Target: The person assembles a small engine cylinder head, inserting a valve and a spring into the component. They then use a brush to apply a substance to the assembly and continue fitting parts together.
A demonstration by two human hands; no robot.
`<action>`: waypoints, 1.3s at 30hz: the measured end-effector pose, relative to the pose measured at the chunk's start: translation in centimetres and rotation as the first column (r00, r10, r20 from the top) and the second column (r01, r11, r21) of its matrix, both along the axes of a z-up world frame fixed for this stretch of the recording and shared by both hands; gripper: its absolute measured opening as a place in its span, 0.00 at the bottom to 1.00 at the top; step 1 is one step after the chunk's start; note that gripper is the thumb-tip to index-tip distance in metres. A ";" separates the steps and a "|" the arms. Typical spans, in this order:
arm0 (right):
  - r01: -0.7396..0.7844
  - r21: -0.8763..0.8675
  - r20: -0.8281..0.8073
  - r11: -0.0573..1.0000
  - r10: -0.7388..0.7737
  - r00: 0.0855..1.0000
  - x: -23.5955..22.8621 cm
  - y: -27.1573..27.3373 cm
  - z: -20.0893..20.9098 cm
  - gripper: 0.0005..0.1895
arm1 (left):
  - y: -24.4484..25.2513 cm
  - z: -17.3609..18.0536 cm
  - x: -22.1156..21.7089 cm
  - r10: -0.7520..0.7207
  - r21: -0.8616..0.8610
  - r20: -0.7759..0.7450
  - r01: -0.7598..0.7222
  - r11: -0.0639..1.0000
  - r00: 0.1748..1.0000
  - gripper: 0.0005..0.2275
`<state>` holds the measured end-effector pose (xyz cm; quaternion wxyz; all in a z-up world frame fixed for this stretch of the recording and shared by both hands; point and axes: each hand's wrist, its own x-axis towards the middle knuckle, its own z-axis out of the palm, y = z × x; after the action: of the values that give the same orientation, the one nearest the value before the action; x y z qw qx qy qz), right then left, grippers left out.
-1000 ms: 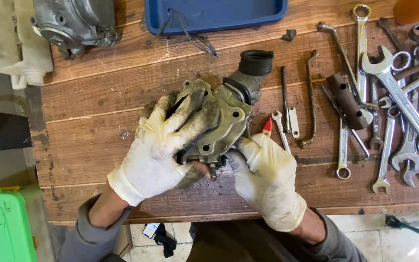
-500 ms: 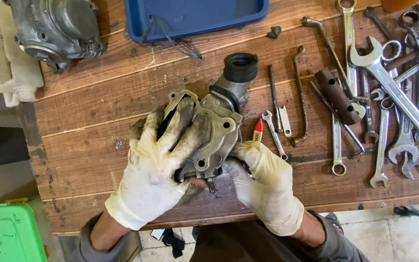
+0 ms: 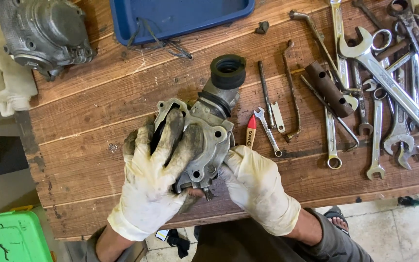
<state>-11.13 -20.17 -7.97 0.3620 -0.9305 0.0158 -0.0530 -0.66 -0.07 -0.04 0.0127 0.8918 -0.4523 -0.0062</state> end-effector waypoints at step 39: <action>0.107 0.536 0.048 0.838 -0.157 0.986 -3.5 0.0 -4.8 0.23 | -1.5 -2.5 -3.9 0.116 -0.165 0.322 -0.066 0.984 0.940 0.33</action>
<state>-14.58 -20.13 -12.75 0.6009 -0.7874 0.0778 -0.1134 -4.58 -1.54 -2.57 0.0048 0.8967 -0.4053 0.1781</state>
